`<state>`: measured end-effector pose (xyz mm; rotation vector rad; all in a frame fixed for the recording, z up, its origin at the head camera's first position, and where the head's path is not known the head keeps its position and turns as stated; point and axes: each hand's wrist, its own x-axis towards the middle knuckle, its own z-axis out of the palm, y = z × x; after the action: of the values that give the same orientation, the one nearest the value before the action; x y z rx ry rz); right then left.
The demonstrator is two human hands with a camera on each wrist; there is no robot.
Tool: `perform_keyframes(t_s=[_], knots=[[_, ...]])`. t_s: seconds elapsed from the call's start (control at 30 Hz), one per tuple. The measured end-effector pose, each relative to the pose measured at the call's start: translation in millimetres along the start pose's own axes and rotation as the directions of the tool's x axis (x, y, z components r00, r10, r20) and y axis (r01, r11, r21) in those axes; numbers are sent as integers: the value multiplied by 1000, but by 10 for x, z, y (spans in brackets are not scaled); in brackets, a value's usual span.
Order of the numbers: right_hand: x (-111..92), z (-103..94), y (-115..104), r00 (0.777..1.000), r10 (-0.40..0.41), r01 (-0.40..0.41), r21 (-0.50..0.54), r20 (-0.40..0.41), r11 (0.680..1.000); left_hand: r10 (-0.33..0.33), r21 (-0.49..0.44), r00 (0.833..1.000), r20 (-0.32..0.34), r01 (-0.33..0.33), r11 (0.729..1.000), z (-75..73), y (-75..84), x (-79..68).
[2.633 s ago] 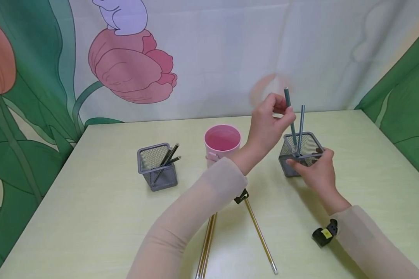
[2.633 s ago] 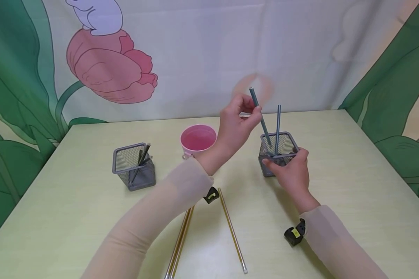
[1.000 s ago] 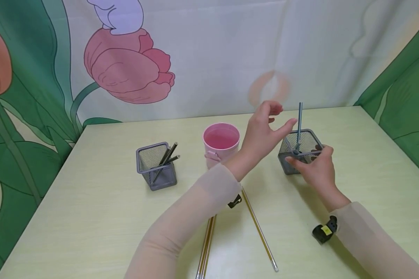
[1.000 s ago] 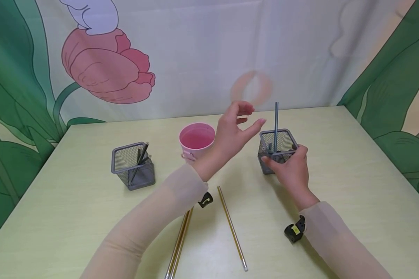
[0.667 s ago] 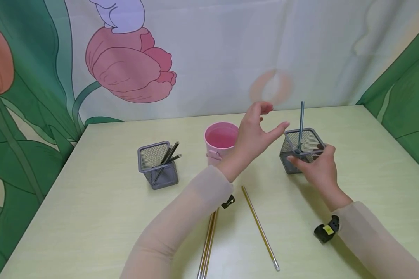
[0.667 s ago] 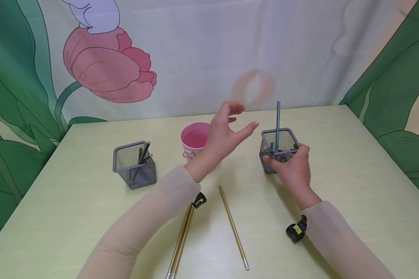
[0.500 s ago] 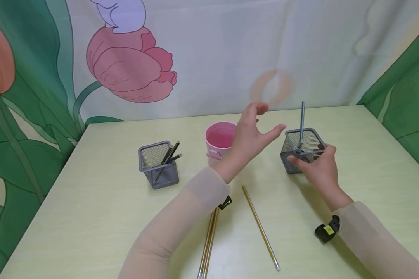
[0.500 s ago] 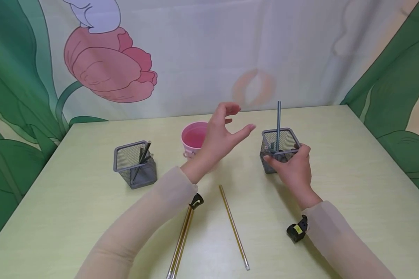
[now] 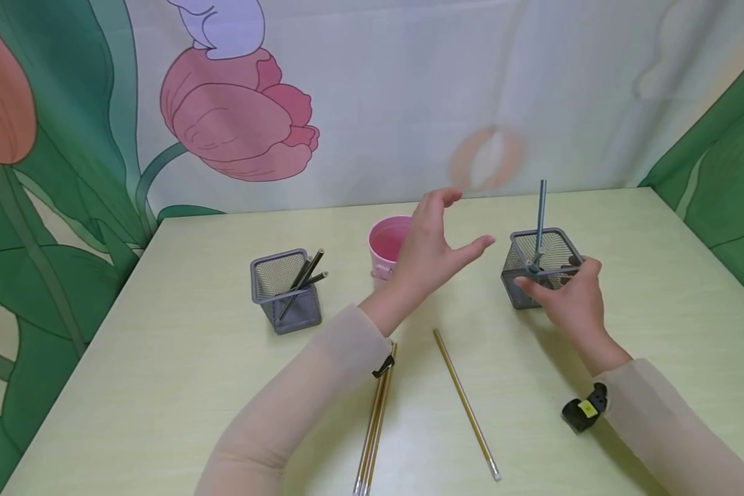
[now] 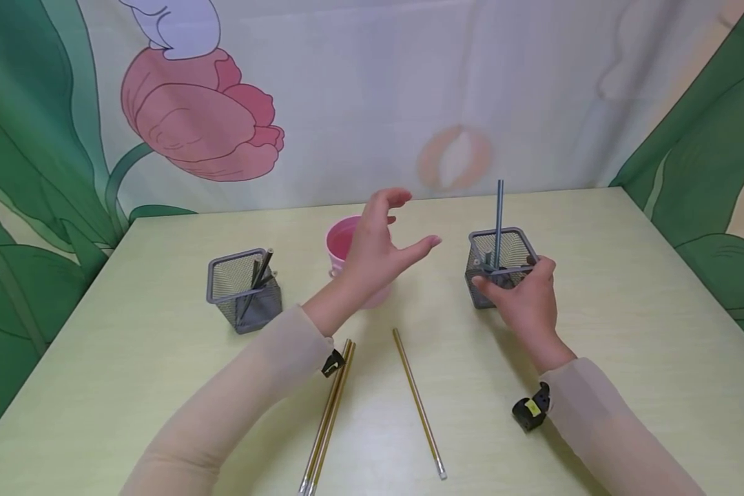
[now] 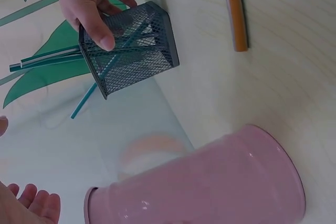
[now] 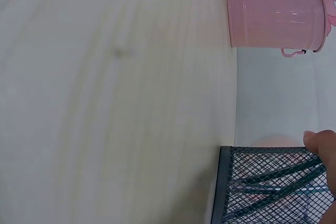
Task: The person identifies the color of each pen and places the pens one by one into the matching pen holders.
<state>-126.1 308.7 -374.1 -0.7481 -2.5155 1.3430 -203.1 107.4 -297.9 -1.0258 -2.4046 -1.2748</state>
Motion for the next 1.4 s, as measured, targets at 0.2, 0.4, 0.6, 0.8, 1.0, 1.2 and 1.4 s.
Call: perform_keyframes(t_s=[0.2,0.4,0.6,0.8,1.0,1.2,1.4], knots=[[2,-3,-2,1000,7,-7,0,2,1000,-12,49,1000,6,11,999,-74,-58,-60],[1,-5,-7,1000,26,-25,-4,10,1000,-46,92,999,20,44,995,-156,-96,-113],[-7,21,13,999,30,-30,-10,11,999,-47,103,999,-12,48,994,-223,-183,-202],[-21,37,19,999,32,-32,-11,2,999,-65,88,997,-45,69,994,-273,-280,-284],[-34,34,16,1000,23,-23,-13,4,1000,-98,76,993,-59,103,992,-316,-334,-324],[-25,36,36,1000,24,-24,-13,-1,1000,-122,90,991,-61,127,988,-341,-405,-358],[-18,41,44,1000,16,-16,-15,1,1000,-158,106,985,-73,166,980,-390,-491,-442]])
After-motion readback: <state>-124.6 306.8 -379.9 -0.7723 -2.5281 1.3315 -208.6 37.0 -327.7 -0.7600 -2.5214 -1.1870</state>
